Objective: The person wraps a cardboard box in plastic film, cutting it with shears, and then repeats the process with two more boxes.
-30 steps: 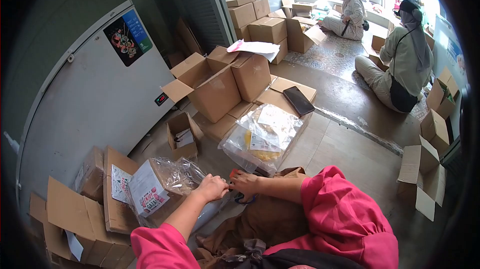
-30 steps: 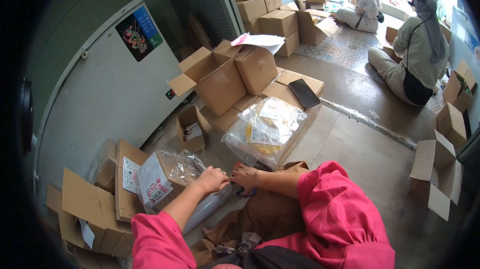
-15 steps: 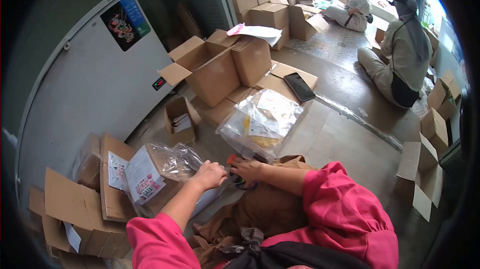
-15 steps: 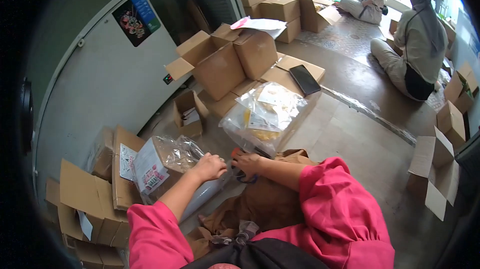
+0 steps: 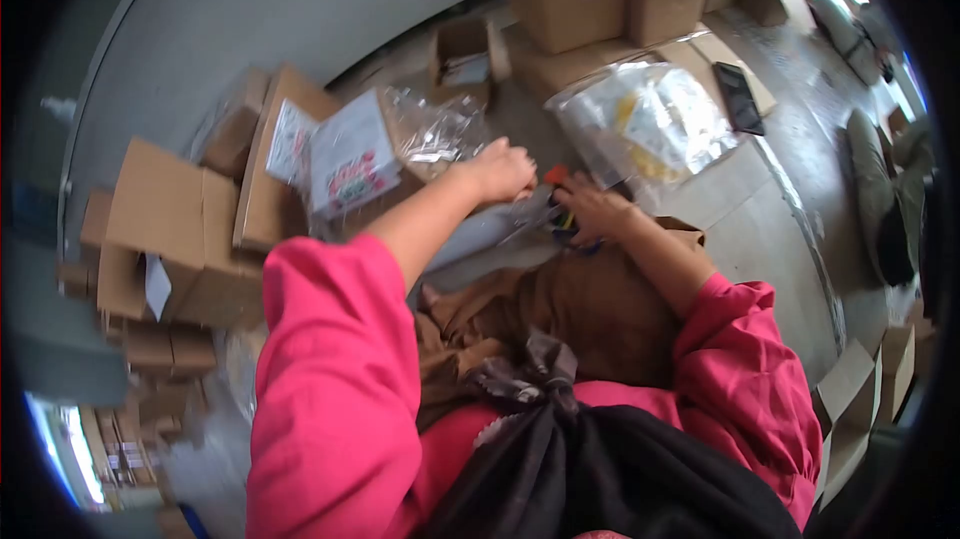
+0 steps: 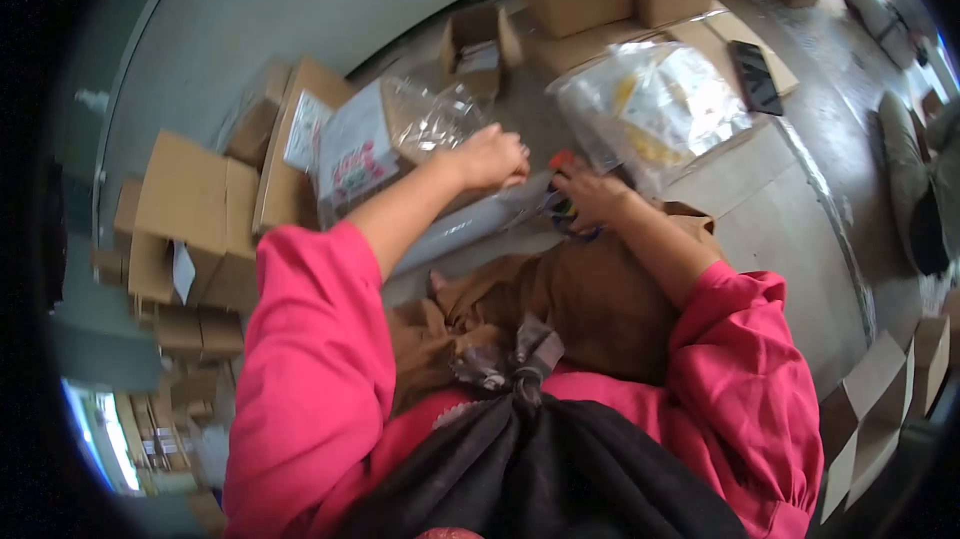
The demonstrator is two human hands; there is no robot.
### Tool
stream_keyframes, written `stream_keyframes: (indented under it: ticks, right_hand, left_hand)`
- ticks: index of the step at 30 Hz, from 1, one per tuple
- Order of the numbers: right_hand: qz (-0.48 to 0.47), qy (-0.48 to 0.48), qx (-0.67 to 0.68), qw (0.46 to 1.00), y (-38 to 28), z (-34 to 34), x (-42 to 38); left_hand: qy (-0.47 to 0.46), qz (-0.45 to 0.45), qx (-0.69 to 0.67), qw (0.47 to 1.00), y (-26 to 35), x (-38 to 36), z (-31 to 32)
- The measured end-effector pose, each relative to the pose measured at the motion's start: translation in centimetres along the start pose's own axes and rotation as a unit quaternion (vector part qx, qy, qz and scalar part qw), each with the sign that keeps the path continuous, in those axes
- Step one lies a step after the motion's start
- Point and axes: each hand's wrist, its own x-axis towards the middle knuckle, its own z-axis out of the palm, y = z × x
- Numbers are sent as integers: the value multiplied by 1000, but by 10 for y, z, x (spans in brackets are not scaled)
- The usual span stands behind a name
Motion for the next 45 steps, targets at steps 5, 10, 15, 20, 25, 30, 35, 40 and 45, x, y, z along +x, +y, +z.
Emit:
stream_keyframes:
  ticks: [5, 10, 15, 20, 25, 30, 35, 40, 45]
  right_hand:
    - [20, -51, -26, 998, -9, -26, 2]
    - [10, -16, -23, 1000, -12, -9, 21]
    - [-106, 16, 100, 989, -27, 6, 44]
    - [-123, -48, -42, 990, -74, 52, 85]
    - [-117, -78, -64, 988, -194, 25, 139]
    - [-93, -60, -59, 992, -261, 60, 180]
    - [-55, -106, -80, 990, -330, 60, 210]
    - [-83, -89, -43, 992, -380, 89, 236]
    - [-89, -99, -14, 991, -375, 90, 221]
  left_hand:
    - [43, 21, -14, 999, 5, 3, 0]
    - [84, 5, -41, 996, 19, 9, 8]
    - [186, -122, -215, 951, 38, -6, 22]
    - [329, -141, -292, 887, 52, -37, 16]
    - [429, -116, -277, 852, 45, -88, -14]
    - [703, -35, -322, 633, 47, -189, -5]
    - [777, -339, -417, 329, 25, -327, 145]
    - [766, -486, -420, -22, 42, -399, 243]
    - [797, -429, -418, 82, 34, -394, 243]
